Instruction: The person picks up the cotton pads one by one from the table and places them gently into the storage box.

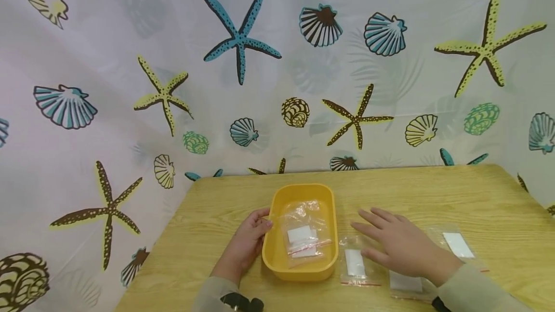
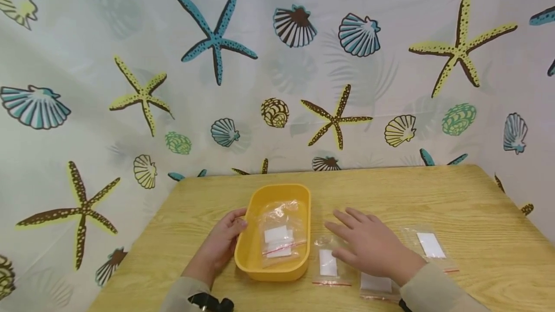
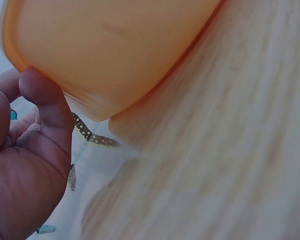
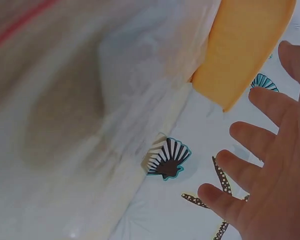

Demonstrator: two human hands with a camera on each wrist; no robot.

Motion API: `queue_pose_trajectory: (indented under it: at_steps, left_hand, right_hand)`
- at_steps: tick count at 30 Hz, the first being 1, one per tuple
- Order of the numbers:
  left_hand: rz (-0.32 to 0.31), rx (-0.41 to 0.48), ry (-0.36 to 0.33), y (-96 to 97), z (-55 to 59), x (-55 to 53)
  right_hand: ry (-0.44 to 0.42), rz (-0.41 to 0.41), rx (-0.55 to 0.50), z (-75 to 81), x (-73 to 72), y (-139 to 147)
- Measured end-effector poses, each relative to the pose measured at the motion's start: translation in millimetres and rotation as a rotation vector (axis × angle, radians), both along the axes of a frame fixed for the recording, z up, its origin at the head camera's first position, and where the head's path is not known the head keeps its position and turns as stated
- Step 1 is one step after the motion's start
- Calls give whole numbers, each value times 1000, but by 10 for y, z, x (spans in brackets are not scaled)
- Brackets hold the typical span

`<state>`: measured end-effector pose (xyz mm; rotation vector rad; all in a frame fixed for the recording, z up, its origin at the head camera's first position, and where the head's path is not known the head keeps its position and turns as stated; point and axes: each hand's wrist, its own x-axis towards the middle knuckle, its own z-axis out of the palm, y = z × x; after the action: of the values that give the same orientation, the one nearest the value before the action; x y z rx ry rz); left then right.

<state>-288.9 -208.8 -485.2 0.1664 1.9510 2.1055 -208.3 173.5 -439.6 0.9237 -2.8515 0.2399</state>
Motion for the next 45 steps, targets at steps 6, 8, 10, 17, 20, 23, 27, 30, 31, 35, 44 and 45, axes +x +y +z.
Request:
queue_pose_trajectory:
  at_steps: [6, 8, 10, 17, 20, 23, 27, 30, 31, 35, 44, 45]
  left_hand:
    - [6, -15, 0, -17, -1, 31]
    - [7, -19, -2, -25, -2, 43]
    - [7, -25, -10, -32, -2, 53]
    - [11, -22, -6, -27, 9, 37]
    - [18, -17, -4, -24, 6, 24]
    - [17, -7, -10, -24, -10, 19]
    - [15, 4, -10, -21, -24, 18]
    - [14, -1, -6, -16, -26, 20]
    - [14, -3, -6, -14, -26, 20]
    - [10, -11, -6, -5, -24, 8]
    - [18, -9, -7, 0, -13, -8]
    - [20, -5, -8, 2, -9, -5]
  right_hand:
    - [-65, 12, 24, -66, 60, 41]
    - [-103, 18, 21, -94, 78, 42]
    - [-141, 22, 18, -116, 94, 39]
    - [-218, -8, 51, -130, 96, -14]
    - [-233, -4, 78, -137, 103, -28]
    - [-239, 9, 112, -155, 117, -27]
    - [-262, 16, 126, -165, 127, -24]
    - [-283, 7, 122, -163, 126, -22]
    - [-285, 3, 121, -166, 123, -20]
    - [-276, -2, 119, -164, 110, -4]
    - [-235, 25, 119, -151, 79, 42]
    - [-235, 24, 121, -152, 74, 44]
